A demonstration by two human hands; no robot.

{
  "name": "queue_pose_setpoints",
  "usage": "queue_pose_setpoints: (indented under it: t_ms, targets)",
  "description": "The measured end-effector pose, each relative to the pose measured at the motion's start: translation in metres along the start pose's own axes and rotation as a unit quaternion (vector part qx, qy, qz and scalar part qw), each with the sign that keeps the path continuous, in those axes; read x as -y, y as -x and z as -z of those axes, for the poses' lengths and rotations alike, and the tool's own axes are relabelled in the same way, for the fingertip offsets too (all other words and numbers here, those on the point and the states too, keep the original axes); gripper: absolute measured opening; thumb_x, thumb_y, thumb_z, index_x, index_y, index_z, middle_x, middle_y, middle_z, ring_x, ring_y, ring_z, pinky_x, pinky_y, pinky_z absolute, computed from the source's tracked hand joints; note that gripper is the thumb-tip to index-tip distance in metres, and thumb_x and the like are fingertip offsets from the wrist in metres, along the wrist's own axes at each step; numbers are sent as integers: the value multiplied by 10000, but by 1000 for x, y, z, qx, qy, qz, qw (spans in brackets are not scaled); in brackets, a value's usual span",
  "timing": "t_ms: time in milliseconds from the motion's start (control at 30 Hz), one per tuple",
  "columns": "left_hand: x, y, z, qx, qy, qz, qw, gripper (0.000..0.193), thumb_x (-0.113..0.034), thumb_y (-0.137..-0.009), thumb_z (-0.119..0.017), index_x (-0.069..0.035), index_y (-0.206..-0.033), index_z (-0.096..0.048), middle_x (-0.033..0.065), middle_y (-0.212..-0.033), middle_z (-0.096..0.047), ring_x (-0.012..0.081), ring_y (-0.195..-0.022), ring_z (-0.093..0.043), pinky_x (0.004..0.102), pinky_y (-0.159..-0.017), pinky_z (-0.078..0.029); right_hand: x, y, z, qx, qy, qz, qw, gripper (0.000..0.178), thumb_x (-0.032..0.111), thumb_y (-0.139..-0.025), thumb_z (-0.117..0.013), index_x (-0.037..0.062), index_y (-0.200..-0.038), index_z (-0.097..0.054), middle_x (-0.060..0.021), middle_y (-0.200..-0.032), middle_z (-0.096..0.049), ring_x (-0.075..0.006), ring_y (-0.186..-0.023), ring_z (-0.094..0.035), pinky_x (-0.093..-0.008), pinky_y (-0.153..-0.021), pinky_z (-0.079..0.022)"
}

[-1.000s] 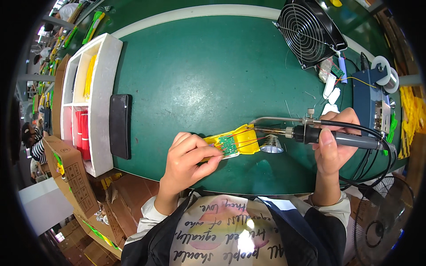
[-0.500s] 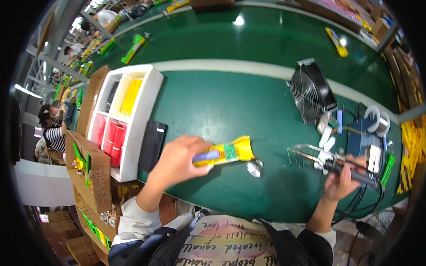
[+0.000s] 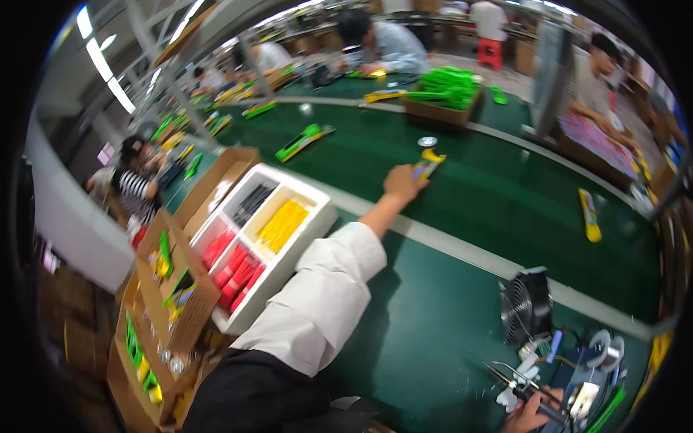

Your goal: The person solders wires to a circuit board inside a flashlight casing with a soldering iron, places the flashlight onto a conveyor belt, and then solders components into another flashlight casing.

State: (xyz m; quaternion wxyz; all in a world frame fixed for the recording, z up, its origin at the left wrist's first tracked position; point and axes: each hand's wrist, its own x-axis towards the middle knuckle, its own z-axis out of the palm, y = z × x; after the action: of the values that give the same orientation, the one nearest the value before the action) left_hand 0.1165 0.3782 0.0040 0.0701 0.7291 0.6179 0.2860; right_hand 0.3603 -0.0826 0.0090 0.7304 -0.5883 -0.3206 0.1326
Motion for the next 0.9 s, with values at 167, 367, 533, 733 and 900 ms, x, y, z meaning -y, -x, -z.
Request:
queue_pose_setpoints:
  t_ms: [167,367,533,733,900]
  targets:
    - [-21,87,76,38,-39,-47,997,530,-330,-608,-630,2,-979,-448,176,-929,-472,313,-854,-470,372,-701,-425,16,-14,-21,-6,160,158,974,204,127,-710,-586,-30,-765,-468,-113,-698,-475,-205,-568,-459,-307,-508,-397]
    - [23,307,263,130,160,-96,974,267,-214,-745,-538,-28,-936,-532,124,-841,-546,271,-786,-529,343,-691,-424,22,-13,-34,68,58,90,992,237,167,-719,-586,-45,-755,-486,-113,-677,-494,-204,-570,-457,-323,-505,-394]
    - [109,365,382,-19,-15,90,996,179,-162,-731,-540,-31,-849,-572,112,-789,-567,256,-728,-542,332,-653,-432,16,-10,-40,105,76,91,987,241,165,-715,-595,-48,-759,-491,-118,-683,-504,-203,-579,-464,-322,-507,-399]
    - [246,355,434,45,-108,49,992,573,-271,-634,-650,-8,-1089,-423,168,-1062,-481,253,-1011,-443,314,-841,-347,4,-9,-49,92,96,101,986,247,162,-711,-605,-53,-764,-497,-124,-691,-515,-202,-591,-472,-320,-510,-405]
    - [243,329,416,248,-78,170,951,719,-345,-570,-677,12,-1113,-371,197,-1047,-483,291,-980,-462,306,-826,-365,15,-2,-59,97,74,85,989,323,126,-668,-656,-82,-866,-509,-151,-754,-547,-201,-633,-502,-299,-541,-429]
